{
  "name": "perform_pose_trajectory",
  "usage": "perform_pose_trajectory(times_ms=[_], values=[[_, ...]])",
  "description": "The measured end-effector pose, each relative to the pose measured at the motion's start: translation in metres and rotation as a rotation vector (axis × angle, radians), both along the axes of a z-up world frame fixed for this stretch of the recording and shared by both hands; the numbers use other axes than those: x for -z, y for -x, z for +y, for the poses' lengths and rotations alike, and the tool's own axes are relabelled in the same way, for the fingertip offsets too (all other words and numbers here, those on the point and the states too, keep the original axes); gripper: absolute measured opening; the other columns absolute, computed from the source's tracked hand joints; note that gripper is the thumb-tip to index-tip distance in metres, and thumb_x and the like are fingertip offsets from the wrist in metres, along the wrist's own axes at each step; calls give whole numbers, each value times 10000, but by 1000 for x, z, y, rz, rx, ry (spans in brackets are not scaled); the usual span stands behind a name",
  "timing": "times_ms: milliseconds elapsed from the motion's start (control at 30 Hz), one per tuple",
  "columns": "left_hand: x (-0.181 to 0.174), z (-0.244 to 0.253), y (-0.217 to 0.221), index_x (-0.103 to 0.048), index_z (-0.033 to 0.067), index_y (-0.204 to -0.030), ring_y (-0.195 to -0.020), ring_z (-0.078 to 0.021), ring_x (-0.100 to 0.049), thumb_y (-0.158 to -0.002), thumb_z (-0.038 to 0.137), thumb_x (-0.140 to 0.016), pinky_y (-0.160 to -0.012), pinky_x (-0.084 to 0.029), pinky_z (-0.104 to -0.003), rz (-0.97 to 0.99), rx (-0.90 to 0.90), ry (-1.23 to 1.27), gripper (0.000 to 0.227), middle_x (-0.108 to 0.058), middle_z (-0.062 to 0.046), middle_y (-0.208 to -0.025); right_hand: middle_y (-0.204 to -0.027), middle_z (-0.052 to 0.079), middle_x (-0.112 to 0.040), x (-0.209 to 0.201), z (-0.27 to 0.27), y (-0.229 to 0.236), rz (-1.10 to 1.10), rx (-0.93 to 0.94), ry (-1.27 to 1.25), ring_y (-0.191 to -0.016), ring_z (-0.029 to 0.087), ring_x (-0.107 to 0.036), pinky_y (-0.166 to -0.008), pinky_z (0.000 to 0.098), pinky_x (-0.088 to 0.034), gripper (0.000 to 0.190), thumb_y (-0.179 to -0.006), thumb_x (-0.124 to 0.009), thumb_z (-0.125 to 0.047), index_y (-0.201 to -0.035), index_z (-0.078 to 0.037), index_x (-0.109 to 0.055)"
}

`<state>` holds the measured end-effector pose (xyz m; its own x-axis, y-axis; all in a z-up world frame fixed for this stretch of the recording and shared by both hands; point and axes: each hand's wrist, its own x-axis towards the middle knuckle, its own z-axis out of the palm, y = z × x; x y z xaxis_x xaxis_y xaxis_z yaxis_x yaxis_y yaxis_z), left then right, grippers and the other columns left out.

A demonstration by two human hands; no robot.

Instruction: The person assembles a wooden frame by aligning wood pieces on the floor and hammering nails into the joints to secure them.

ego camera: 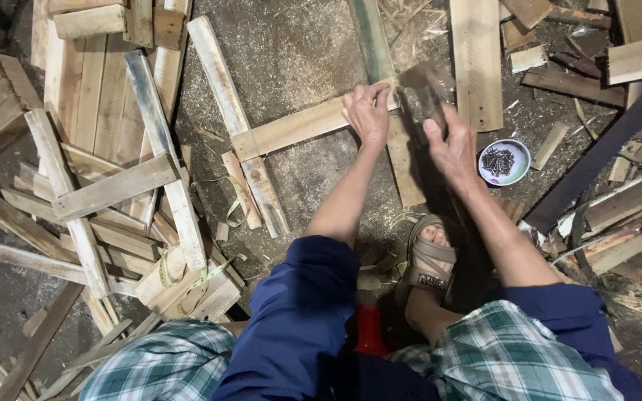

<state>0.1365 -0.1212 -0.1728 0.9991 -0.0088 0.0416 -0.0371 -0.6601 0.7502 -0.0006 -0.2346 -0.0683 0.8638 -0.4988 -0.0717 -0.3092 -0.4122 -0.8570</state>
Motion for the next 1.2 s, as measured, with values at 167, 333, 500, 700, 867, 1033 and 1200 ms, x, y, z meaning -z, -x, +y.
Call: perform_pose_trajectory(times_ms=[167,333,500,700,867,1033,1200], values=[[10,-2,-2,-731,368,-843,-1025,-152,-543,-846,349,-747,-966,-417,-370,4,-21,-46,25,-606,102,-849,-917,277,-676,-2,13,-10,-63,-80,-23,-884,519,-660,-735,583,-488,249,-1035,-653,-209,-1240,-71,-677],[16,1,-1,-725,373,-847,-1029,-165,-534,-856,363,-738,-975,-409,-381,36,-6,-9,19,-603,94,-870,-975,272,-671,6,9,-14,-175,-121,53,-887,507,-664,-747,555,-519,260,-1037,-646,-155,-1277,-55,-654],[-4,-1,1,-724,320,-850,-1012,-176,-536,-876,325,-725,-949,-419,-396,32,-22,-26,27,-598,86,-879,-913,214,-681,3,8,-14,-29,-115,59,-819,395,-672,-739,493,-542,186,-1045,-664,-102,-1208,-22,-702],[1,-2,3,-707,329,-821,-1028,-173,-541,-820,295,-750,-932,-440,-395,-30,13,-67,55,-589,103,-889,-896,243,-648,11,3,-14,-139,-78,25,-812,453,-650,-698,539,-482,249,-1050,-646,-163,-1259,-32,-682],[-20,1,4,-672,318,-770,-1010,-179,-513,-867,364,-703,-922,-408,-404,16,36,-22,112,-557,106,-867,-891,271,-633,-2,9,-20,-192,-137,43,-797,488,-648,-658,528,-498,203,-1039,-661,-138,-1195,-8,-679],[-8,1,5,-661,275,-750,-1001,-203,-518,-864,333,-704,-918,-408,-412,1,29,-29,134,-560,72,-863,-863,229,-644,3,5,-19,-151,-144,89,-771,421,-650,-646,494,-500,160,-1039,-672,-118,-1140,5,-685],[1,0,4,-672,289,-776,-1005,-184,-512,-893,389,-686,-926,-393,-393,34,21,-54,154,-556,86,-880,-912,274,-654,-13,6,-21,-177,-143,72,-831,495,-668,-668,539,-508,220,-1027,-680,-90,-1222,10,-676]])
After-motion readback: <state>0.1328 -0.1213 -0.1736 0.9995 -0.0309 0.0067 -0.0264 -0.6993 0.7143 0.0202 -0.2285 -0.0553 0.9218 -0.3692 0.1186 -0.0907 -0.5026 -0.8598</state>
